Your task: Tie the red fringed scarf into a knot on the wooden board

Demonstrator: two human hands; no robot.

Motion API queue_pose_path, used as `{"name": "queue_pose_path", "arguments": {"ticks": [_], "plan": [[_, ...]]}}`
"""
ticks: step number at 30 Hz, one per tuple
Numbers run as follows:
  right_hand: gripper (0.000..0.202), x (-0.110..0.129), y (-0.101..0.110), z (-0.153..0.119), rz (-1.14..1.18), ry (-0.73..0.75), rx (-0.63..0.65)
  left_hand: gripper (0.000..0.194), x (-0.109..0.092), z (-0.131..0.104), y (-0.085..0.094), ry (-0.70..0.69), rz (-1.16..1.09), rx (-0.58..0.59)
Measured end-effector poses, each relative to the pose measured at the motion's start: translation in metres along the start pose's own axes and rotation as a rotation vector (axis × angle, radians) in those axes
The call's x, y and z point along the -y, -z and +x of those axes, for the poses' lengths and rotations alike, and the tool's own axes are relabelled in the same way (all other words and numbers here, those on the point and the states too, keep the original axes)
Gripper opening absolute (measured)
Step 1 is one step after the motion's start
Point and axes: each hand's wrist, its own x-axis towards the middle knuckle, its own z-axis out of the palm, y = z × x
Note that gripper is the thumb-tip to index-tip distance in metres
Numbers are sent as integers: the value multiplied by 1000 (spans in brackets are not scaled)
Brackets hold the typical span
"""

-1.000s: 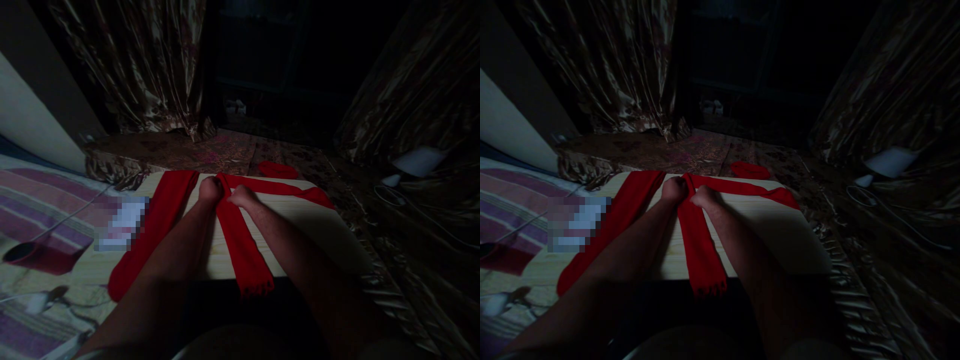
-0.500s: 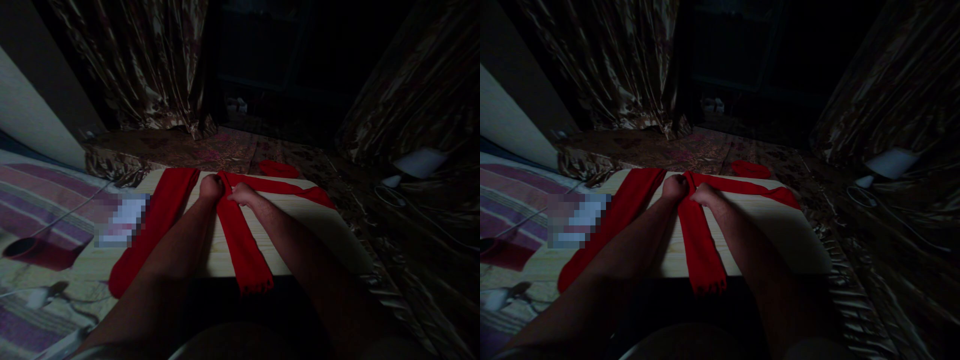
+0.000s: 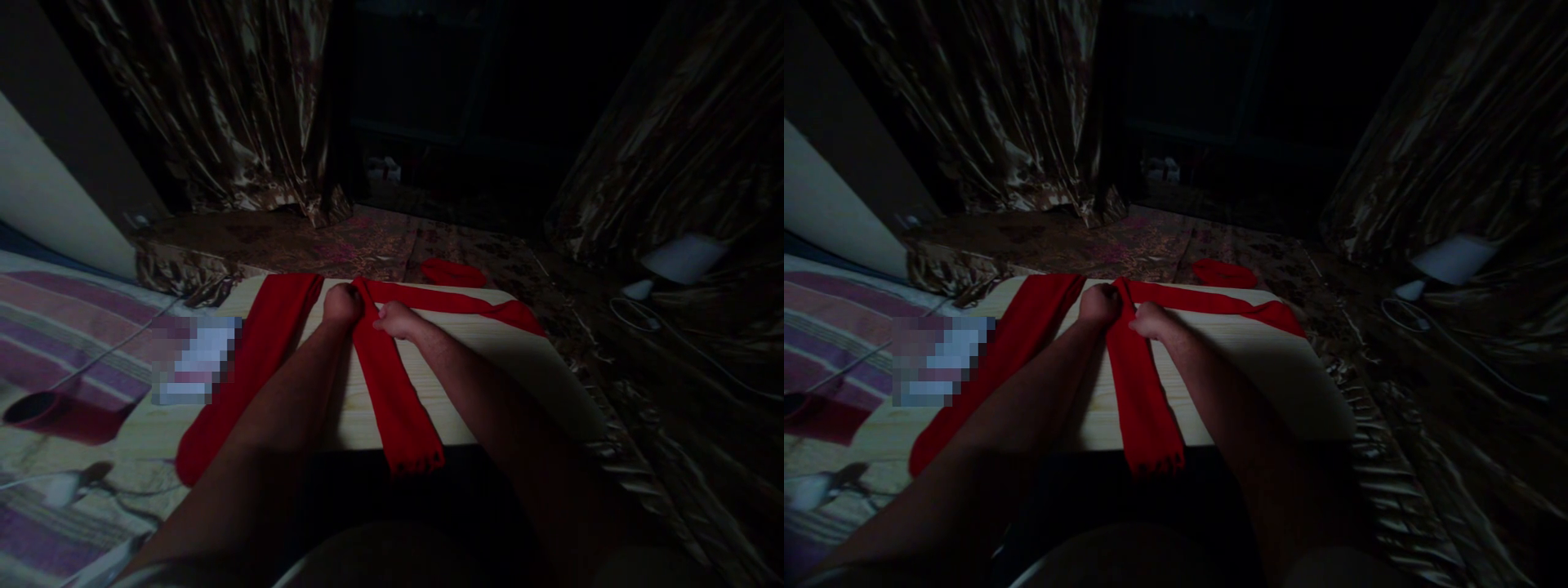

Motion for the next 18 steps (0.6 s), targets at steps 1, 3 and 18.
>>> {"name": "queue_pose_path", "arguments": {"ticks": [1, 3, 18], "plan": [[11, -2, -1, -1, -8, 11, -24, 35, 0, 0, 0, 0, 3, 1], [15, -5, -5, -2, -23, 29, -77, 35, 0, 0, 0, 0, 7, 2], [56, -22, -9, -34, -119, 123, -114, 32, -4, -3, 5, 17, -5, 10]]}}
